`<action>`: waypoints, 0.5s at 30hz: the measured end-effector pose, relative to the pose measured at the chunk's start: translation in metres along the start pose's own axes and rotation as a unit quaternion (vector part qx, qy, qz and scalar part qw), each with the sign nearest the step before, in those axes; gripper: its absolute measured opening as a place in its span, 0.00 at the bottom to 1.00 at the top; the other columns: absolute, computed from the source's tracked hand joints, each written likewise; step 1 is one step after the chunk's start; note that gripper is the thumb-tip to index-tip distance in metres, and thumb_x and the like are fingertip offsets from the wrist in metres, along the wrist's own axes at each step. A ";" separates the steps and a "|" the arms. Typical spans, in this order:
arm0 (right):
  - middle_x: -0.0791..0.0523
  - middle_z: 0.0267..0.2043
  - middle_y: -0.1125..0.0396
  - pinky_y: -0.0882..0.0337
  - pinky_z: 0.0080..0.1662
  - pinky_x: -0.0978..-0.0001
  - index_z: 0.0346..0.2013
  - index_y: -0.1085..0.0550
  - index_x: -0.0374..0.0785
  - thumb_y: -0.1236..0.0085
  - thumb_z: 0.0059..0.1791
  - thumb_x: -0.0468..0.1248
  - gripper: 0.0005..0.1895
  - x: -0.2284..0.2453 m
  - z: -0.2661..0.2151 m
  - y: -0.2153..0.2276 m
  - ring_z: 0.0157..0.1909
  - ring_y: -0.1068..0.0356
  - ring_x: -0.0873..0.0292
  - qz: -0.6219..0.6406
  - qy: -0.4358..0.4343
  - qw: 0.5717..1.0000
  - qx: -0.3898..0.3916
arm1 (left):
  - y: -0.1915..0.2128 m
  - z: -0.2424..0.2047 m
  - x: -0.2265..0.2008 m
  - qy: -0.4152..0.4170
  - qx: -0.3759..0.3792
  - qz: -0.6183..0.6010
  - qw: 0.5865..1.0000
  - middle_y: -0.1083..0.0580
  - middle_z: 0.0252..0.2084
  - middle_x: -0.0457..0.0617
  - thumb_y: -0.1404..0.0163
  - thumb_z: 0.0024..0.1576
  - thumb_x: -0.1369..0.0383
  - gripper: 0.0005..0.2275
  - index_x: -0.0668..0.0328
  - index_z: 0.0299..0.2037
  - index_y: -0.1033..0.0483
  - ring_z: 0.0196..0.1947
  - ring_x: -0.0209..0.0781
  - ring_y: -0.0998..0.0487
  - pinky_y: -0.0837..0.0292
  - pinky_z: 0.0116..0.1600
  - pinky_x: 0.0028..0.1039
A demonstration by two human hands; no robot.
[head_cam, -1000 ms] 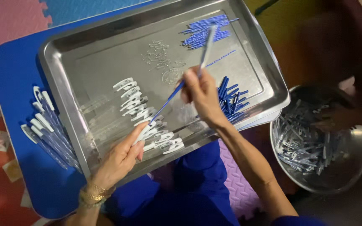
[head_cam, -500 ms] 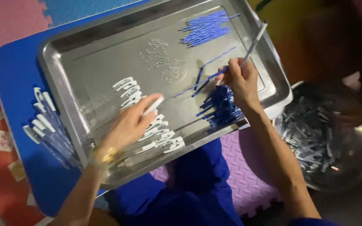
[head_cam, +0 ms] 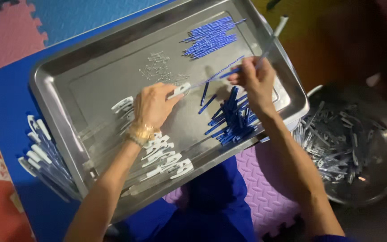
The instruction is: The person assembles pens by hand, inserting ink refills and springs into clear barrels and attaching blue caps, before placing them in a pile.
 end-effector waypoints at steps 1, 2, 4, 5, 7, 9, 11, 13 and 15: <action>0.42 0.39 0.24 0.13 0.36 0.67 0.53 0.33 0.31 0.45 0.64 0.41 0.14 0.006 0.002 0.012 0.33 0.18 0.54 -0.028 0.005 1.000 0.005 | -0.002 0.013 0.000 0.016 0.011 0.032 0.999 0.17 0.35 0.47 0.37 0.62 0.58 0.05 0.40 0.43 0.12 0.42 0.55 0.13 0.18 0.45 0.43; 0.42 0.37 0.25 0.14 0.35 0.66 0.54 0.32 0.30 0.45 0.65 0.41 0.15 0.011 0.004 0.023 0.32 0.19 0.53 -0.056 0.010 0.998 0.009 | -0.003 0.025 0.001 0.031 0.022 0.064 0.997 0.17 0.33 0.46 0.38 0.63 0.57 0.05 0.41 0.40 0.11 0.40 0.54 0.13 0.19 0.44 0.42; 0.44 0.31 0.27 0.22 0.28 0.68 0.51 0.30 0.30 0.44 0.65 0.41 0.14 0.020 -0.004 0.038 0.26 0.24 0.56 -0.149 0.016 0.988 0.044 | -0.027 0.057 0.008 0.026 0.006 0.060 0.998 0.18 0.31 0.42 0.38 0.62 0.58 0.03 0.38 0.38 0.12 0.37 0.50 0.13 0.19 0.42 0.40; 0.47 0.25 0.28 0.30 0.22 0.71 0.49 0.28 0.30 0.43 0.66 0.40 0.13 0.023 -0.012 0.046 0.20 0.28 0.58 -0.240 0.020 0.968 0.072 | -0.041 0.072 0.010 0.018 -0.004 0.057 0.998 0.19 0.28 0.39 0.37 0.61 0.59 0.03 0.36 0.35 0.13 0.35 0.46 0.13 0.20 0.41 0.37; 0.54 0.21 0.28 0.29 0.29 0.71 0.48 0.23 0.41 0.41 0.63 0.47 0.12 0.022 -0.018 0.056 0.22 0.27 0.60 -0.351 -0.031 0.931 0.093 | -0.049 0.091 0.015 0.011 0.023 0.085 0.996 0.19 0.37 0.44 0.36 0.59 0.58 0.05 0.39 0.42 0.14 0.41 0.51 0.13 0.18 0.44 0.43; 0.61 0.18 0.27 0.29 0.35 0.71 0.47 0.19 0.52 0.38 0.61 0.53 0.12 0.022 -0.026 0.059 0.24 0.25 0.61 -0.453 -0.082 0.881 0.114 | -0.036 0.089 0.008 0.005 0.051 0.116 0.992 0.19 0.45 0.49 0.36 0.57 0.58 0.11 0.41 0.49 0.16 0.46 0.56 0.13 0.17 0.47 0.49; 0.58 0.18 0.27 0.28 0.38 0.70 0.50 0.19 0.50 0.37 0.61 0.49 0.09 0.029 -0.035 0.053 0.24 0.26 0.58 -0.451 -0.089 0.882 0.107 | -0.005 0.066 -0.004 0.086 0.110 0.062 0.988 0.28 0.64 0.55 0.48 0.67 0.66 0.17 0.48 0.66 0.25 0.55 0.70 0.17 0.20 0.58 0.59; 0.60 0.19 0.28 0.30 0.37 0.71 0.53 0.20 0.52 0.38 0.62 0.51 0.10 0.023 -0.035 0.057 0.23 0.27 0.60 -0.441 -0.077 0.887 0.113 | 0.002 0.071 0.022 0.065 0.099 0.145 0.982 0.27 0.59 0.54 0.46 0.65 0.68 0.14 0.49 0.60 0.22 0.51 0.66 0.16 0.20 0.53 0.55; 0.62 0.19 0.30 0.31 0.36 0.73 0.56 0.21 0.54 0.39 0.63 0.52 0.12 0.028 -0.035 0.050 0.23 0.29 0.63 -0.432 -0.064 0.892 0.121 | 0.008 0.074 0.047 0.043 0.086 0.225 0.970 0.25 0.55 0.52 0.44 0.62 0.70 0.11 0.49 0.54 0.20 0.48 0.62 0.16 0.20 0.48 0.52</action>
Point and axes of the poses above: each hand's wrist, its own z-axis towards the middle knuckle, its own y-axis out of the back of the hand, x = y × z, the point moved 5 cm from there along z, towards the middle knuckle
